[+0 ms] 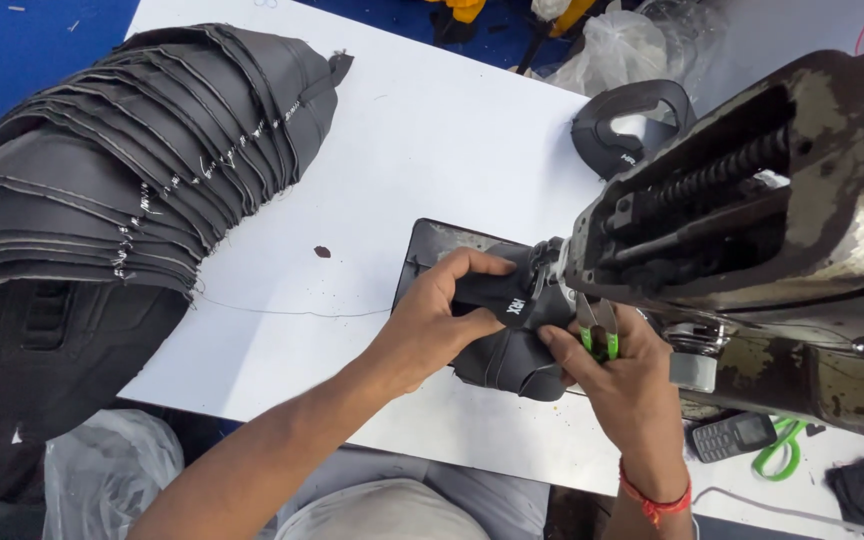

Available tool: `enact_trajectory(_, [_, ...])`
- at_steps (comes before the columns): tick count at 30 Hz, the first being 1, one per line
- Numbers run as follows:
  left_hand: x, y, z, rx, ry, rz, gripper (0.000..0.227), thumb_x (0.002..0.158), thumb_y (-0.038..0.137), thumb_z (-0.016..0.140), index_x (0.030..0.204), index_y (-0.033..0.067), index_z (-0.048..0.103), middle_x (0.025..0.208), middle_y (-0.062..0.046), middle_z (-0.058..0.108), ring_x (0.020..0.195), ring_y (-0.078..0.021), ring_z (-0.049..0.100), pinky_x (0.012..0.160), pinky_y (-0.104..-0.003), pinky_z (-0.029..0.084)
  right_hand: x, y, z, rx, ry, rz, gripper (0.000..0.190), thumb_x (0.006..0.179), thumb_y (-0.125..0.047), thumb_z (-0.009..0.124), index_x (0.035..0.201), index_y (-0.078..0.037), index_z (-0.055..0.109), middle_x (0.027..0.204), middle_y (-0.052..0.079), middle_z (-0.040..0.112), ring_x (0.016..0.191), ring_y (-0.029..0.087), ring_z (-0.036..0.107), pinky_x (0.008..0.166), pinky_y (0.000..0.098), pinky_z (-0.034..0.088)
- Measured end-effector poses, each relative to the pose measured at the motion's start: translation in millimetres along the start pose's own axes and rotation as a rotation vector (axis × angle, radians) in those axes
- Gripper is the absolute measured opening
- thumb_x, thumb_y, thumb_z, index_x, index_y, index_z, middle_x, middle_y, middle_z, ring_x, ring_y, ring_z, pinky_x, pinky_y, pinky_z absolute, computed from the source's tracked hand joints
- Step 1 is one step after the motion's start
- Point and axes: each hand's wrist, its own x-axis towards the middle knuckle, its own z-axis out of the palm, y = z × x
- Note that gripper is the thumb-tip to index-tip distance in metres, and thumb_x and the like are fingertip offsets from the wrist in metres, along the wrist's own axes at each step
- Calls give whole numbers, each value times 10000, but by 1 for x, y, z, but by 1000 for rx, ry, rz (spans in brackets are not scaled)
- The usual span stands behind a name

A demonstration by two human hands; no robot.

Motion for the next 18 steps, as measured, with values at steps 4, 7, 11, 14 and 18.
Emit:
enact_trajectory(4, [1, -3, 1, -11, -1, 63, 470, 828, 5, 691, 1284, 34, 584, 1189, -88, 652, 1038, -123, 650, 872, -278, 550, 7, 13, -7, 23, -90, -32, 184, 849, -96, 787, 971, -8, 683, 696, 23, 700, 583, 66, 636, 495, 219, 526])
enact_trajectory(7, [1, -3, 2, 8, 0, 77, 467, 838, 28, 706, 1285, 34, 573, 1205, -89, 644, 1069, -128, 645, 897, -277, 549, 6, 17, -9, 31, -121, -71, 160, 865, -102, 778, 991, -30, 710, 693, 14, 700, 585, 57, 627, 496, 216, 511])
enact_trajectory(11, [2, -8, 3, 45, 10, 122, 463, 839, 39, 714, 1283, 34, 580, 1224, -86, 636, 1113, -129, 619, 939, -280, 520, 0, 5, -5, -59, -69, -71, 145, 862, -108, 789, 961, -36, 713, 671, 8, 689, 572, 60, 618, 496, 224, 505])
enact_trajectory(14, [0, -5, 6, 63, 39, 113, 462, 838, 55, 744, 1268, 40, 580, 1233, -78, 632, 1129, -122, 607, 958, -271, 501, -3, -8, -2, -155, -29, -75, 161, 852, -118, 802, 946, -31, 703, 649, 11, 684, 561, 66, 621, 491, 228, 504])
enact_trajectory(18, [0, -8, 10, 57, 68, 118, 476, 816, 62, 753, 1261, 44, 586, 1210, -78, 646, 1110, -133, 619, 946, -283, 511, 0, -1, -6, -121, -69, -104, 166, 849, -127, 791, 948, -31, 698, 658, 3, 694, 563, 60, 626, 494, 227, 515])
